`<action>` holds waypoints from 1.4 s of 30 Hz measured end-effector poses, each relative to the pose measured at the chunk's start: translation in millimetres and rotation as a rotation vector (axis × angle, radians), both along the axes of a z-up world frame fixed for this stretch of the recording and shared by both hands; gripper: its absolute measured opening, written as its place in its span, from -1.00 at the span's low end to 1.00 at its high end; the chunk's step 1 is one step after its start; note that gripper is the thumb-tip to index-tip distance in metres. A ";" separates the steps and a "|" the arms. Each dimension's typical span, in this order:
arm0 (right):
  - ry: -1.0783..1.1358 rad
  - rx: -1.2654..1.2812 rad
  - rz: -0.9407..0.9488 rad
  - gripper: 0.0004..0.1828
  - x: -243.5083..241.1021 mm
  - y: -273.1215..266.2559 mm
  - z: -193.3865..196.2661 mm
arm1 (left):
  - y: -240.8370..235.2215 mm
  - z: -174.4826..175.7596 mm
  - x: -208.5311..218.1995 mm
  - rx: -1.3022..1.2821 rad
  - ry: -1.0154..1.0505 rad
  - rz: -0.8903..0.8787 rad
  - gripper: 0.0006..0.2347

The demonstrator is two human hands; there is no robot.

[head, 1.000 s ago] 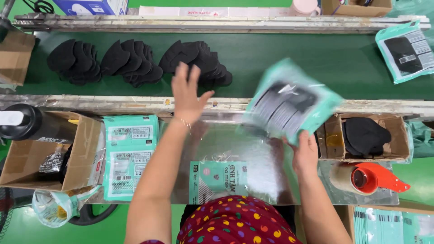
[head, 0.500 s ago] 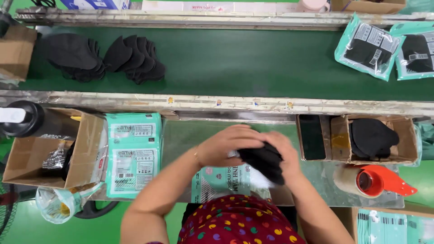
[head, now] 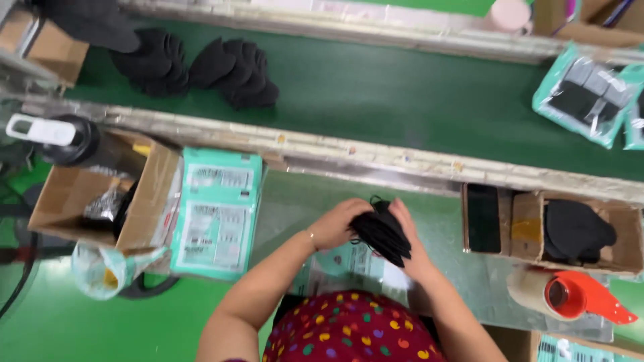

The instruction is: Packing several black face masks into a small plastic pouch.

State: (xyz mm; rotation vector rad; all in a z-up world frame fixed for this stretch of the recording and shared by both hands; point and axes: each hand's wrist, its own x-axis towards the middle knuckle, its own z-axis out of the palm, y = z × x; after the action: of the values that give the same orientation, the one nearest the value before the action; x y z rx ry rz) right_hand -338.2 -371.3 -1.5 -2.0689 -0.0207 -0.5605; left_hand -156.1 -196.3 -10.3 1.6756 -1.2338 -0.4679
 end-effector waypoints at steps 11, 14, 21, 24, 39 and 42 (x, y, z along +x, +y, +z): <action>0.071 -0.244 0.059 -0.42 -5.3 -10.1 -19.4 | 154.8 8.7 123.4 0.040 -0.416 0.922 -0.87; 0.193 0.103 -0.004 -0.39 5.9 10.9 19.4 | 171.8 21.5 150.6 0.176 -0.492 0.949 -0.79; 0.245 -0.151 -0.155 -0.55 -22.2 -14.6 -52.1 | 186.0 5.0 157.4 0.340 -0.454 0.853 -0.82; 0.059 -0.532 -0.139 -0.52 -42.2 -18.9 -83.8 | 201.8 18.6 134.9 0.231 -0.498 0.944 -0.79; 0.242 -0.212 -0.305 -0.50 -17.2 7.8 -6.7 | 238.1 6.4 104.7 0.238 -0.173 0.737 -0.79; 0.044 -0.630 -0.318 -0.55 -21.6 3.2 -9.6 | 215.6 29.7 91.6 0.184 -0.309 0.750 -0.81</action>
State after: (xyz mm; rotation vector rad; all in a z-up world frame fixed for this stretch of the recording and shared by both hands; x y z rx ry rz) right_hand -359.7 -368.1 -11.1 -2.7231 0.1826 -0.7720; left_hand -64.5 19.2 19.3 2.2673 -0.6868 0.1495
